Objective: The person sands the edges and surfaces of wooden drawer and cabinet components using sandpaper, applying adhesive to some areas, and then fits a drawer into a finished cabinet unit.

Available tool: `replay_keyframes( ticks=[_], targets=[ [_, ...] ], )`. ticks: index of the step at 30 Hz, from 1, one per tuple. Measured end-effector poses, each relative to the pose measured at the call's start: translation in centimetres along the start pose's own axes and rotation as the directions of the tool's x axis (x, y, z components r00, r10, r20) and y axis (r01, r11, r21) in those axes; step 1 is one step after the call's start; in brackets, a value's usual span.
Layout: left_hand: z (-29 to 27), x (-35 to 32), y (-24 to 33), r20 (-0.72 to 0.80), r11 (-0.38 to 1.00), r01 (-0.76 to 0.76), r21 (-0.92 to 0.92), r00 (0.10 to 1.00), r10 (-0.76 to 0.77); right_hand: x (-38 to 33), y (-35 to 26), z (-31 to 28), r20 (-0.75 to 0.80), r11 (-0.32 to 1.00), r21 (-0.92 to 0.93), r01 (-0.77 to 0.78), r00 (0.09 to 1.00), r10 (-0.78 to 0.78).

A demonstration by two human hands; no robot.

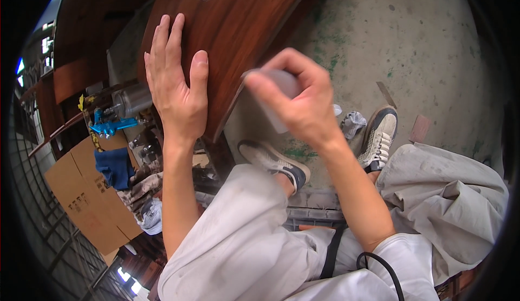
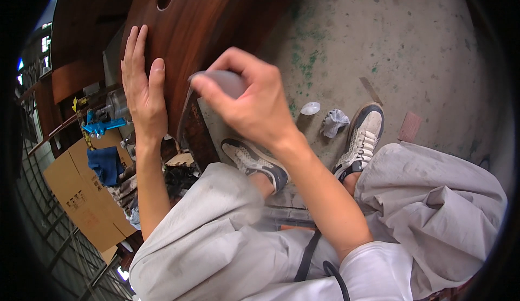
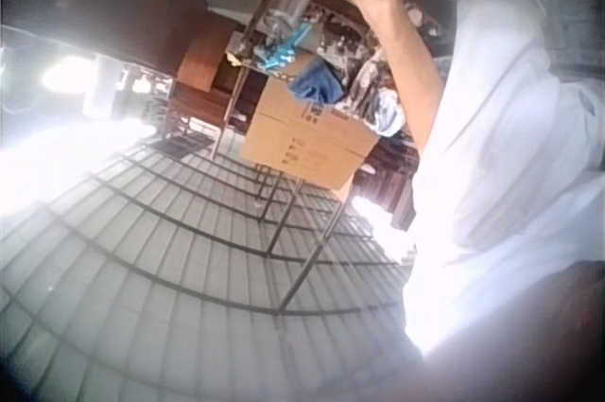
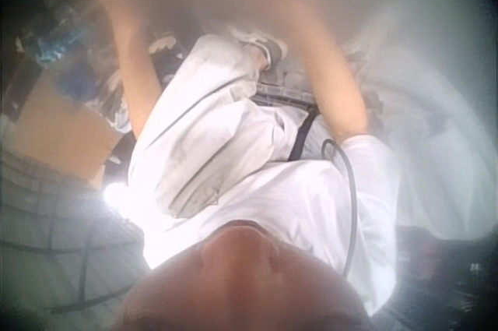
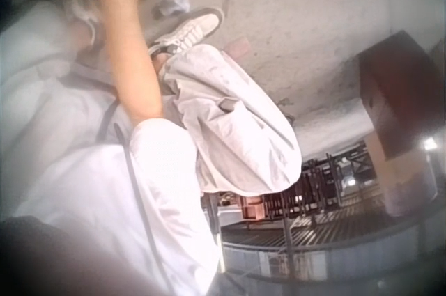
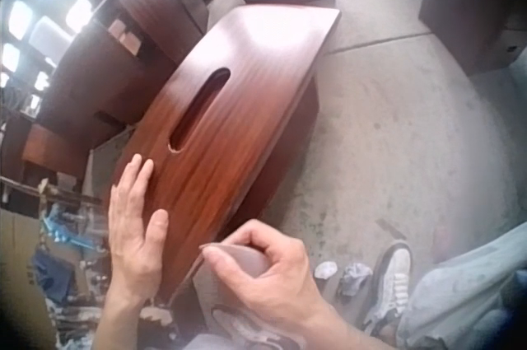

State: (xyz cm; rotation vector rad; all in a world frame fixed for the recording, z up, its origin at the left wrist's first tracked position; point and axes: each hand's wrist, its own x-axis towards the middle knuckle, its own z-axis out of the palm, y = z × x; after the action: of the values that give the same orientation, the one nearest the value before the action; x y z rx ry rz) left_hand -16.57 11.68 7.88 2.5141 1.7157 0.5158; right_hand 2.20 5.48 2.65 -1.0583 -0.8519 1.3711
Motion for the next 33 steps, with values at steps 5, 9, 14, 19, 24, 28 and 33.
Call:
replay_keyframes(
  ticks=[5, 9, 14, 19, 24, 28, 33],
  targets=[
    [0.2, 0.1, 0.0, -0.009, 1.000, 0.004, 0.009, 1.000, -0.004, -0.7, -0.4, 1.0, -0.019, 0.998, -0.061, 0.005, 1.000, -0.006],
    [0.0, 0.0, 0.1, -0.029, 1.000, 0.010, 0.002, 1.000, -0.010, -0.8, -1.6, 1.0, -0.006, 0.996, -0.059, -0.070, 0.998, 0.069],
    [0.0, -0.1, 0.1, -0.036, 1.000, 0.012, -0.003, 0.999, -0.012, -0.4, -2.4, 0.8, -0.088, 0.986, -0.086, -0.144, 0.987, 0.136],
    [0.3, -0.3, 0.0, -0.042, 1.000, 0.018, -0.005, 0.999, -0.018, 1.2, -3.1, -0.4, -0.187, 0.967, -0.256, -0.007, 0.982, -0.043],
    [-0.1, -0.7, 0.0, -0.076, 0.999, 0.033, -0.034, 0.996, -0.036, 0.8, -3.5, -2.9, 0.158, 0.439, -0.733, 0.520, 0.757, -0.634],
    [0.9, -1.0, -1.2, -0.119, 0.980, -0.100, -0.173, 0.990, 0.080, -7.8, 2.3, 0.6, 0.727, 0.580, -0.336, 0.742, 0.596, -0.341],
    [-3.2, -2.6, -1.2, 0.066, 0.843, -0.515, -0.155, 0.846, 0.529, -1.6, -4.7, -6.4, 0.837, 0.463, -0.360, 0.810, 0.499, -0.222]
  ],
)
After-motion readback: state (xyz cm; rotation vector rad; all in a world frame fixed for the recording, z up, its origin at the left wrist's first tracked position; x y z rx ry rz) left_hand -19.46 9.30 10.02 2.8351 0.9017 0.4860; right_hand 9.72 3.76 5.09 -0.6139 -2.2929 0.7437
